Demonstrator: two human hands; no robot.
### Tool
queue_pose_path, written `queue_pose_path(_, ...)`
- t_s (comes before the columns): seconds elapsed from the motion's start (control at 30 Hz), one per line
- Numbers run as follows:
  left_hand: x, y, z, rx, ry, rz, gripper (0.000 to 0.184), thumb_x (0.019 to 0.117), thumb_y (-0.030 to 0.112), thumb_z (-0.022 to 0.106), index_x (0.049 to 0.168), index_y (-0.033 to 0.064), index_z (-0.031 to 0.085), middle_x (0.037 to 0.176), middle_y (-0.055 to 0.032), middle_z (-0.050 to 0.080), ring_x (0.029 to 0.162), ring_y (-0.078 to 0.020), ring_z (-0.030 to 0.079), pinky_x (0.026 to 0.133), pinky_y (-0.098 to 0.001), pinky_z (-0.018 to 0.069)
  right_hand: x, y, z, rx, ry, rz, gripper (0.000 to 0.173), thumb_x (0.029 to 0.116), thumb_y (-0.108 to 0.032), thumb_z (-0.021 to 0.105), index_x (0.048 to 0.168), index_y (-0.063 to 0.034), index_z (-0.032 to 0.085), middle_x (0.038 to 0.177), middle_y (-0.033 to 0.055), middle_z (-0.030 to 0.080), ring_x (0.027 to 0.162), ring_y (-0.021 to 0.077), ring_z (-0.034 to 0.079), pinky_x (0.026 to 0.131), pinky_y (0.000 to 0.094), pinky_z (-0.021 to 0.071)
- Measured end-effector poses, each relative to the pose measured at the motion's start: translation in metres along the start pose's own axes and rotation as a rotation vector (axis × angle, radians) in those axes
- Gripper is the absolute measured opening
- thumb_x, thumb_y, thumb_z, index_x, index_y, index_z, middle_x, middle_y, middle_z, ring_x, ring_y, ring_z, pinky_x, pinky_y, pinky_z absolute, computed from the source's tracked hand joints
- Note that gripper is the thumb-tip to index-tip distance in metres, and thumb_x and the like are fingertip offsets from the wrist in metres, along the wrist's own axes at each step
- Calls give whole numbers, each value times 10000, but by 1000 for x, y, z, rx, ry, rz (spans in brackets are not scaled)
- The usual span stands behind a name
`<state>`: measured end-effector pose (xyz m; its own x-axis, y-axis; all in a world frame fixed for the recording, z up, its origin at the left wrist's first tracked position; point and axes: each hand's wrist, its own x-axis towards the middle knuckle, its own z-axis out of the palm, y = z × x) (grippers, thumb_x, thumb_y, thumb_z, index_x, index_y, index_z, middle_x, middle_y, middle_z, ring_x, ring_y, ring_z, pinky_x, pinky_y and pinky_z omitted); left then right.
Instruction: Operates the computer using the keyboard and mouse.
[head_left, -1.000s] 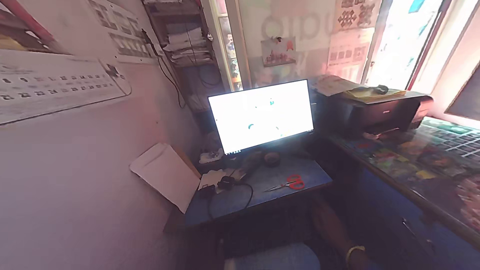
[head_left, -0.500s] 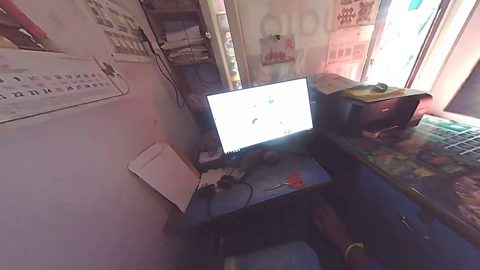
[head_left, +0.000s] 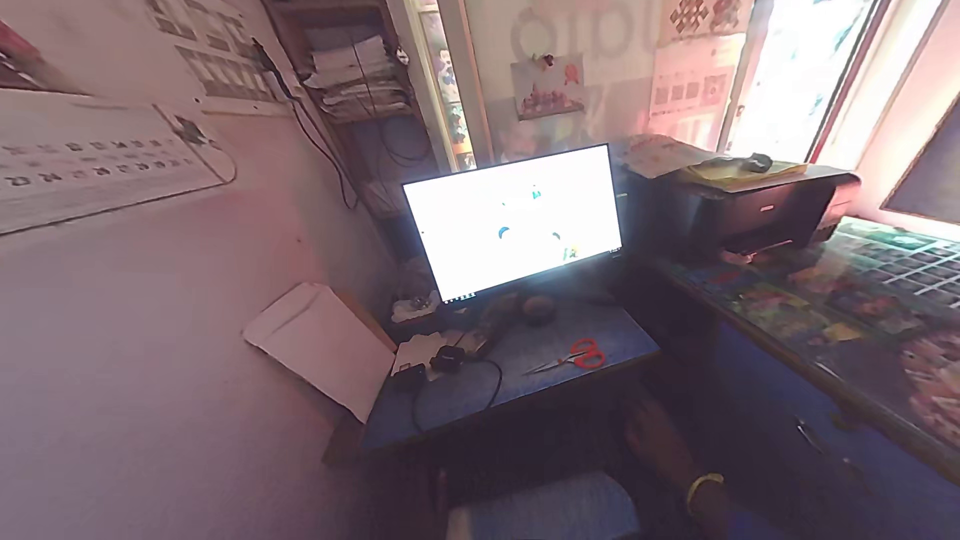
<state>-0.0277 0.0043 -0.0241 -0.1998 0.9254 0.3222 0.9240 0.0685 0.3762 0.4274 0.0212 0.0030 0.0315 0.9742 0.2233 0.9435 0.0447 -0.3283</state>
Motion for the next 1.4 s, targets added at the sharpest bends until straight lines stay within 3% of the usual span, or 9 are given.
queue_pose_path(0.33,6,12,-12,61,-79,-53,703,1076,534,286,1503,8,473,1599,-228,396,1463,-399,416,1182,-558,359,6,-2,-1,42,-29,20,479,990,-349,561,1449,-217,594,1563,131,469,1441,300,459,1156,465,428)
queue_pose_path(0.57,5,-1,-1,-2,-15,-23,615,1077,447,404,1502,8,478,1628,-201,360,1500,-396,356,1201,-564,332,8,-2,-1,46,-23,16,477,999,-355,547,1463,-248,581,1571,118,463,1443,286,458,1157,457,430)
queue_pose_path(0.9,5,-2,0,7,-36,-34,619,1078,458,392,1498,13,485,1608,-207,392,1467,-402,409,1179,-576,357,8,-3,0,45,-31,18,484,1010,-364,538,1479,-249,565,1592,111,438,1467,281,427,1181,450,402)
queue_pose_path(1.13,5,1,-2,10,-10,-20,612,1079,449,399,1501,15,483,1628,-201,359,1502,-401,349,1209,-562,315,9,-3,-1,31,-14,25,508,1006,-364,541,1484,-195,553,1585,119,449,1456,290,444,1173,453,410)
queue_pose_path(1.4,4,3,-5,2,-32,-39,597,1080,434,405,1490,9,494,1587,-222,417,1421,-410,470,1161,-564,385,6,-4,-2,28,-27,48,519,1009,-367,536,1506,-217,530,1594,119,433,1459,288,437,1171,448,412)
